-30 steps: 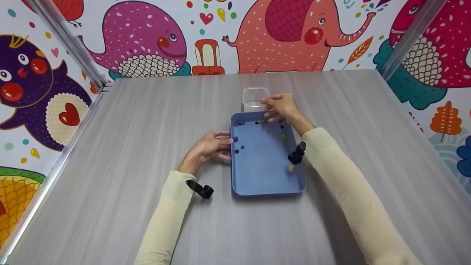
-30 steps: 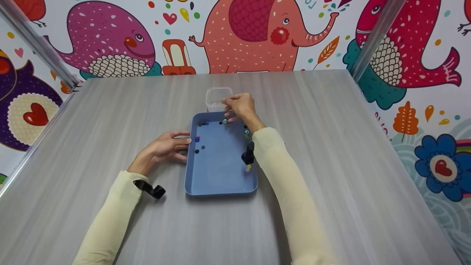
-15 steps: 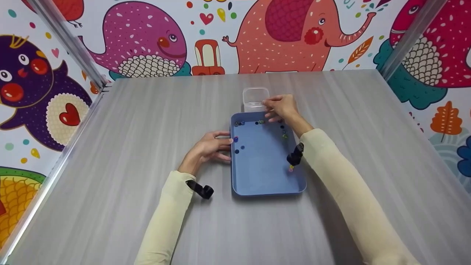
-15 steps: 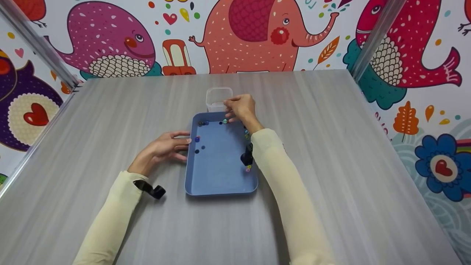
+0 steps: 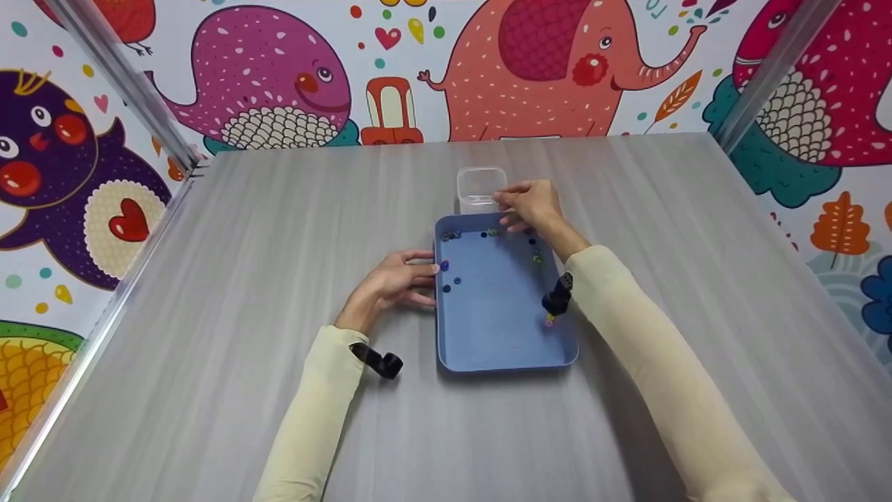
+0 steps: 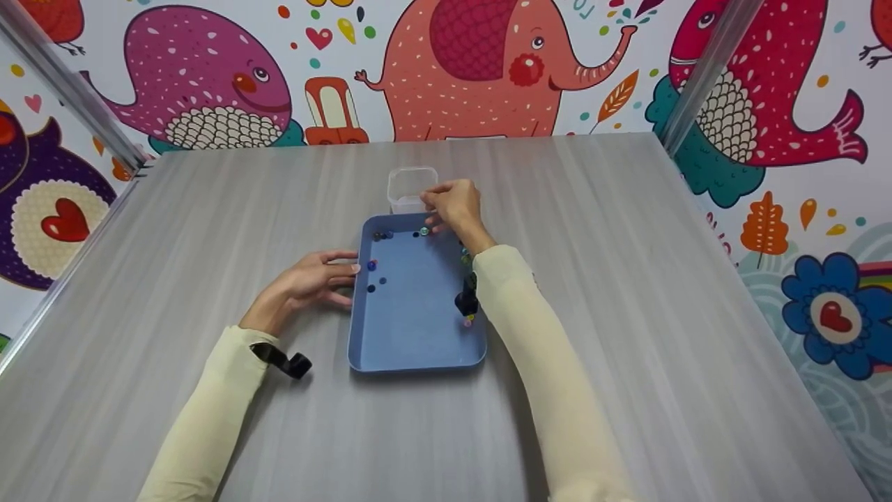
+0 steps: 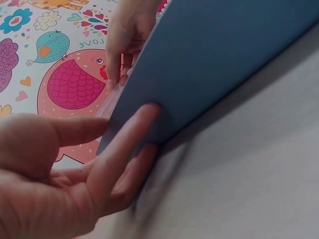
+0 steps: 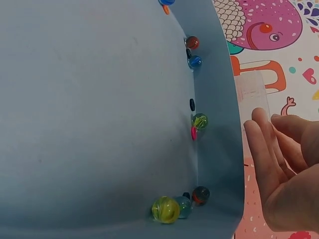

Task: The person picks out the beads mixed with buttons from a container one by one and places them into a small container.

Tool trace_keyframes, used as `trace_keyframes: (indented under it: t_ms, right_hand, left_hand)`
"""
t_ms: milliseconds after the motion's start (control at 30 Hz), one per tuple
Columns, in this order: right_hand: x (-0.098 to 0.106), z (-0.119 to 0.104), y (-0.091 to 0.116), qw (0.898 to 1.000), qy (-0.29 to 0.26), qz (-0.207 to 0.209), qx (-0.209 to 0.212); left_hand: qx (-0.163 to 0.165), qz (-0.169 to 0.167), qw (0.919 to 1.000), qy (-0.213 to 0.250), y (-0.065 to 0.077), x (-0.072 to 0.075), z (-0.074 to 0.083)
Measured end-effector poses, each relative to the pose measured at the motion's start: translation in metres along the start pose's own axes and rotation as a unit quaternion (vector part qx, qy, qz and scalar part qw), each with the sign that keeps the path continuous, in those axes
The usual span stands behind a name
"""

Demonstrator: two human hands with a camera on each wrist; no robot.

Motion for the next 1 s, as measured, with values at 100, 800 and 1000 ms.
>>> trace_keyframes:
  t_ms: [100, 800, 1000]
  right_hand:
    - [0.001, -0.001, 0.002, 1.0, -0.008, 0.0, -0.001]
    - [-0.01, -0.002, 0.031, 0.999, -0.021, -0.037, 0.021]
    - [-0.015, 0.002, 0.035, 0.999, -0.006, -0.048, 0.024]
  left_hand:
    - [0.001, -0.001, 1.0, 0.002, 0.0, 0.0, 0.0]
    - [0.007, 0.008, 0.9999, 0.008, 0.0, 0.002, 0.001]
    - [0.013, 0.011, 0.9998, 0.005, 0.0, 0.0, 0.0]
Point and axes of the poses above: each hand's wrist, its own y-axis away from the middle knuckle, its own x-axis out of the back of the hand, z = x × y, the point moved 1 cm from there along -y, towards the middle knuckle, and after that the axes turned 7 degrees about z, right-handed, at the moved point
